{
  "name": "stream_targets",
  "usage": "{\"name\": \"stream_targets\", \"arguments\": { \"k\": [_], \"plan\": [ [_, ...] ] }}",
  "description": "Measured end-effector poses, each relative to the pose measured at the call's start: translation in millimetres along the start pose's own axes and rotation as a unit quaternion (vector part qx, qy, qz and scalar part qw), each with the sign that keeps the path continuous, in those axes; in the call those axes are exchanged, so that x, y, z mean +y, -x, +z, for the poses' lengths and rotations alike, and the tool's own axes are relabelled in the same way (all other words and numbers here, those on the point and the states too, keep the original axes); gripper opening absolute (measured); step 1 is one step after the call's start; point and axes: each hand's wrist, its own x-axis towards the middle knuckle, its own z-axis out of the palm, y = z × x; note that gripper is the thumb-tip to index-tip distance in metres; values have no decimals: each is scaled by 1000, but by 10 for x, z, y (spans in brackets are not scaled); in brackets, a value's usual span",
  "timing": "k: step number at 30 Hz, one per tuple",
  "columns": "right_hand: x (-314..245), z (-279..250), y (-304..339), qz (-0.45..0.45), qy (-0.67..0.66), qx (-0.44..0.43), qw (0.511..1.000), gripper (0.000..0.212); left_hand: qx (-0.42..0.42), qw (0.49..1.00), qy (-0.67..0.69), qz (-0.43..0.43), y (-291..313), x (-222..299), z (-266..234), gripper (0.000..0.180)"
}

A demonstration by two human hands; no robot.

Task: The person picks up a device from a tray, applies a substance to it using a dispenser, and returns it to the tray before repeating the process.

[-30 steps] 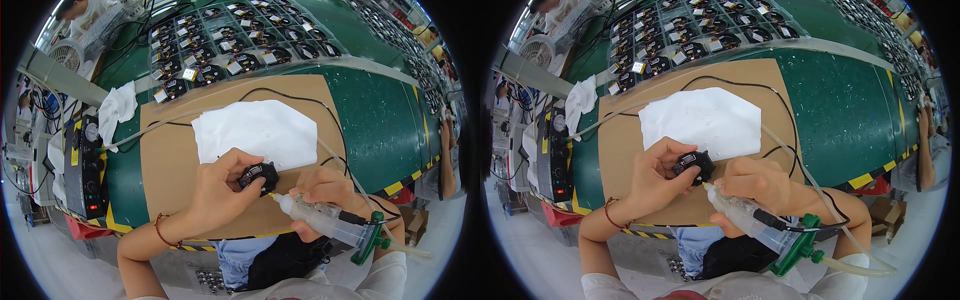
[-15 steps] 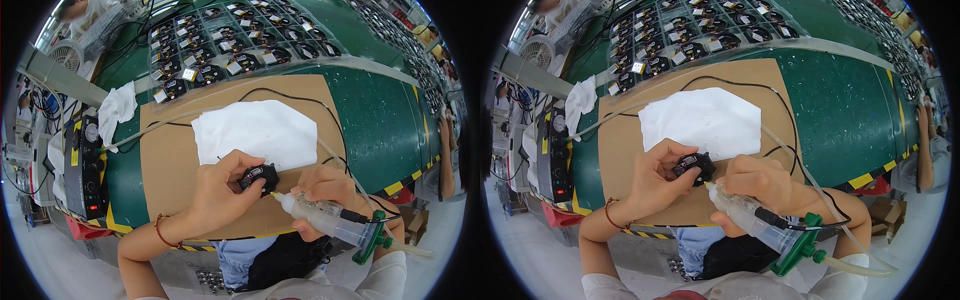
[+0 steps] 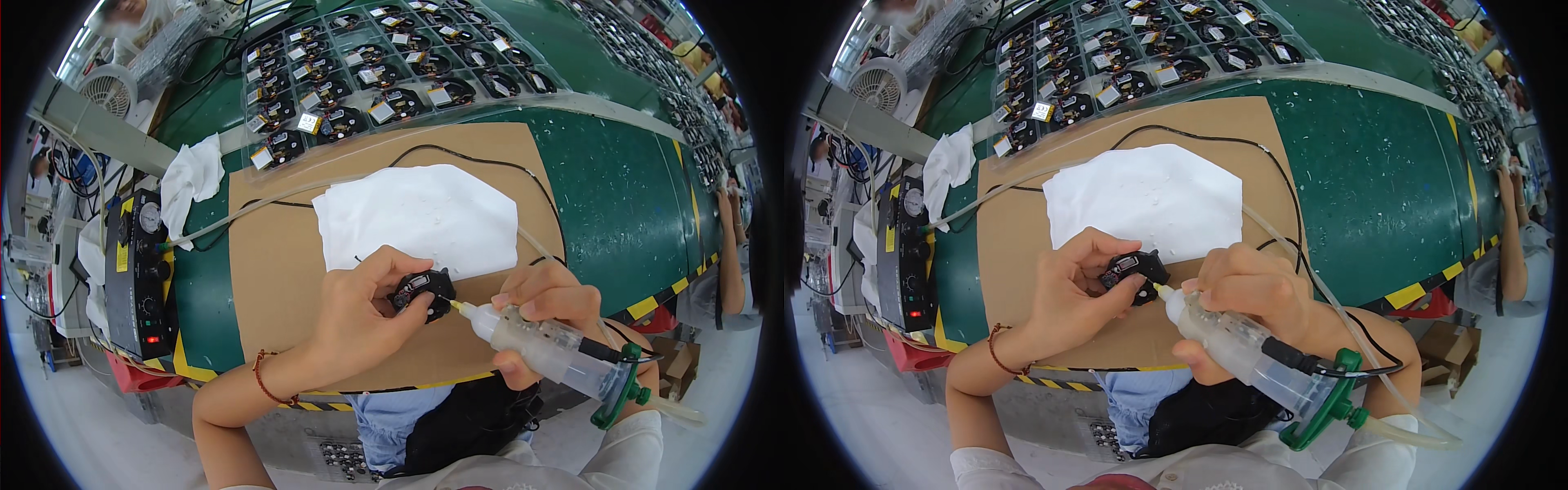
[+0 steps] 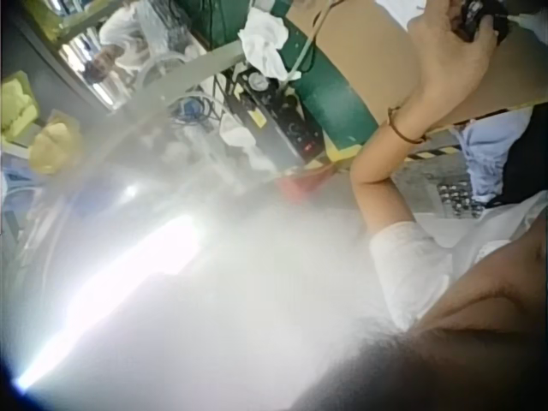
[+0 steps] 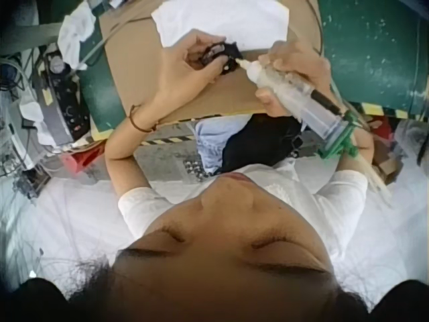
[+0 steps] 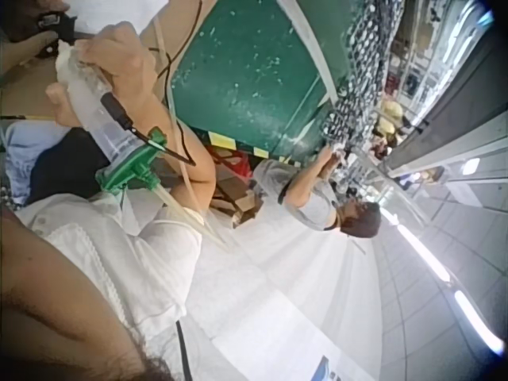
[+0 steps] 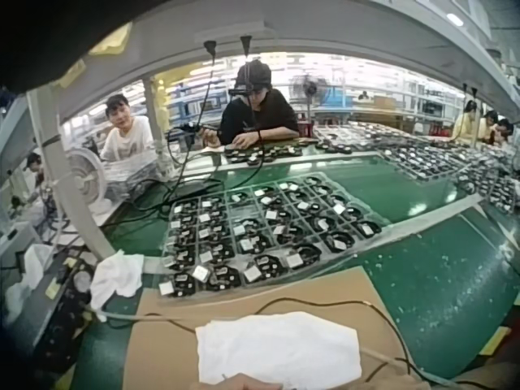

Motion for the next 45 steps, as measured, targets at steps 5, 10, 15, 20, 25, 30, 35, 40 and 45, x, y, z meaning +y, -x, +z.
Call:
{"name": "stream_targets", "arguments": {
  "k": [5, 10, 15, 20, 25, 30, 35, 40, 45],
  "plan": [
    [-8, -29, -16, 14, 72, -64, 995, 49, -7, 1000, -9, -3, -2, 12, -8, 25],
    [0, 15, 21, 8, 93, -61, 994, 49, 0, 1000, -1, 2, 16, -7, 5, 25],
    [28, 5, 49, 16, 102, -75, 992, 51, -1, 1000, 2, -6, 12, 2, 11, 25],
    [38, 40, 33, 3, 101, -54, 993, 52, -3, 1000, -10, -7, 18, 31, -6, 25],
    [52, 33, 24, 1, 99, -63, 993, 52, 3, 1000, 1, 5, -1, 5, 6, 25],
    [21, 15, 22, 7, 109, -73, 991, 51, -33, 999, -17, -36, 10, 57, -18, 27],
    [35, 17, 37, 2, 97, -55, 994, 49, -37, 998, -13, -42, 17, 56, -29, 27],
    [26, 20, 19, 2, 91, -61, 994, 49, -2, 1000, -3, -1, 10, 4, 1, 25],
    [40, 20, 39, 6, 88, -50, 995, 49, -1, 1000, 2, -1, 7, 8, 2, 25]
  ]
}}
